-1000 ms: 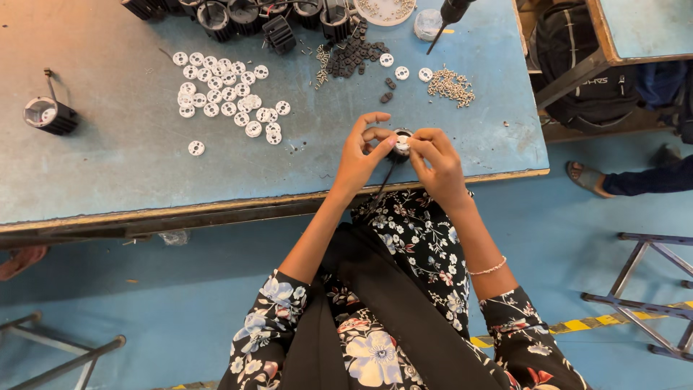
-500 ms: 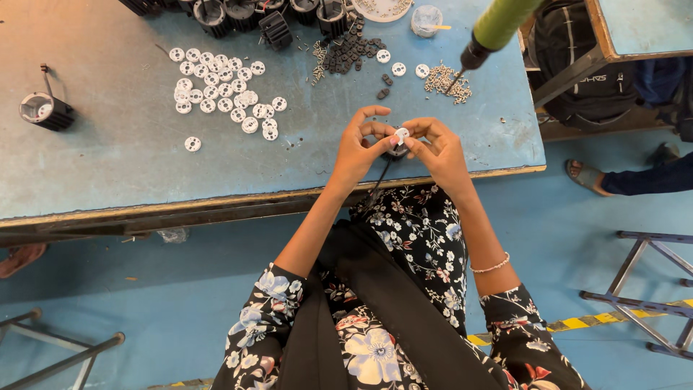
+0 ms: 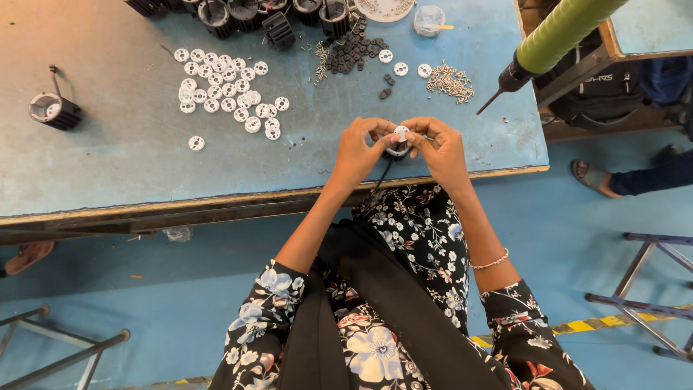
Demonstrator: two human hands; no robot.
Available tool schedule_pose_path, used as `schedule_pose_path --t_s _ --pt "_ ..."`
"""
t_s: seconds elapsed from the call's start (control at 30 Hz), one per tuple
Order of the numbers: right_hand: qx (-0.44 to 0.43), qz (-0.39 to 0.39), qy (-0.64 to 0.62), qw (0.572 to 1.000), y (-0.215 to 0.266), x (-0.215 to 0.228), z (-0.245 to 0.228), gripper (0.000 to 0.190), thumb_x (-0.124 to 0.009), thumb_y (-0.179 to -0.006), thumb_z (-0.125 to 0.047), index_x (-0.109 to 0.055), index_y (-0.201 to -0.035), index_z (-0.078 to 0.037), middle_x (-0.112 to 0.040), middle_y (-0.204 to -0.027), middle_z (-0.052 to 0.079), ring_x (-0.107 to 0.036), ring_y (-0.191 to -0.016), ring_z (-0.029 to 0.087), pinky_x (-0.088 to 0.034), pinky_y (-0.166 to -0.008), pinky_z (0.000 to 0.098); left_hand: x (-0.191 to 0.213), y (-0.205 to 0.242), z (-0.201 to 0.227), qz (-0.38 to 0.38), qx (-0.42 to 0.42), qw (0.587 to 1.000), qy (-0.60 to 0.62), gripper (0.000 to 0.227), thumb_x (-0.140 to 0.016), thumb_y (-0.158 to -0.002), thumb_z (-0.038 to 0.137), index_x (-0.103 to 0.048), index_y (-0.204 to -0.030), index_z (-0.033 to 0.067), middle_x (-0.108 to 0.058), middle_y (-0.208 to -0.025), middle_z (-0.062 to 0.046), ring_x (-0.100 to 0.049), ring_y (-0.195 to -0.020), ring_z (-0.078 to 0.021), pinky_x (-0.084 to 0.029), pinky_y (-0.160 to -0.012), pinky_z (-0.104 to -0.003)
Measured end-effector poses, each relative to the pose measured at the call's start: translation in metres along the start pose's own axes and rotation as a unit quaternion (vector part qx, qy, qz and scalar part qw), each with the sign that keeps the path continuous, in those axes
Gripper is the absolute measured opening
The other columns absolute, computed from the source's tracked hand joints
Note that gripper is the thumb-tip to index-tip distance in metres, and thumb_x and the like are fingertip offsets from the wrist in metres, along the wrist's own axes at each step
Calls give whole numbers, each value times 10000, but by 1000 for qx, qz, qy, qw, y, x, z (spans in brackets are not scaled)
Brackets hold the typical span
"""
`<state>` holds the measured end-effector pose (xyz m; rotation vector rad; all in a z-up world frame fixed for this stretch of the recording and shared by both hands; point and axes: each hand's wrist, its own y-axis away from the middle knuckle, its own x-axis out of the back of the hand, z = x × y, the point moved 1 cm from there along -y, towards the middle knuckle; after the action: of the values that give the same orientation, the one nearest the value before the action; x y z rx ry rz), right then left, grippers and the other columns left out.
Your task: The person uses a green electric screwdriver to fasten screws into small black cylindrical components. They pick up the components and screws from a blue workbench, align them, and drive the screws in. The person also handles white circular parts and small metal fasteners during the process.
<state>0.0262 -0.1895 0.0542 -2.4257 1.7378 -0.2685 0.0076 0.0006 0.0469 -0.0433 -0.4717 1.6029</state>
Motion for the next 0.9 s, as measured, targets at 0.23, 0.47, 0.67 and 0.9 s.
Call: schedule_pose_path --t_s 0.23,0.47,0.67,0.9 --pt "-14 -47 4 999 -4 4 -11 236 -696 -985 -91 -684 -1176 47 -715 -1034 55 -647 -886 77 -533 -712 219 -16 8 6 56 9 998 -1 145 -756 -902 173 -735 -984 56 -711 -887 -23 -607 -829 -142 -512 -755 -296" --pt "-52 -39 -14 998 -13 6 -11 220 -715 -975 -117 -712 -1134 35 -748 -988 62 -671 -853 87 -527 -697 219 -17 15 9 100 51 994 11 227 -768 -893 233 -797 -1072 97 -758 -919 -21 -607 -844 -140 -451 -698 -301" --pt "-67 -63 39 995 -19 15 -17 196 -741 -964 -112 -739 -1095 33 -748 -951 68 -644 -813 81 -521 -682 230 -17 18 3 102 50 993 30 251 -757 -916 243 -804 -1147 158 -721 -903 -19 -575 -808 -114 -427 -688 -282" --pt "-4 -24 38 999 -7 7 -18 147 -725 -987 -71 -661 -1086 15 -714 -970 57 -646 -835 67 -537 -680 209 -15 11 -7 57 80 991 86 230 -745 -927 208 -816 -1120 104 -723 -853 -37 -561 -755 -84 -422 -659 -246"
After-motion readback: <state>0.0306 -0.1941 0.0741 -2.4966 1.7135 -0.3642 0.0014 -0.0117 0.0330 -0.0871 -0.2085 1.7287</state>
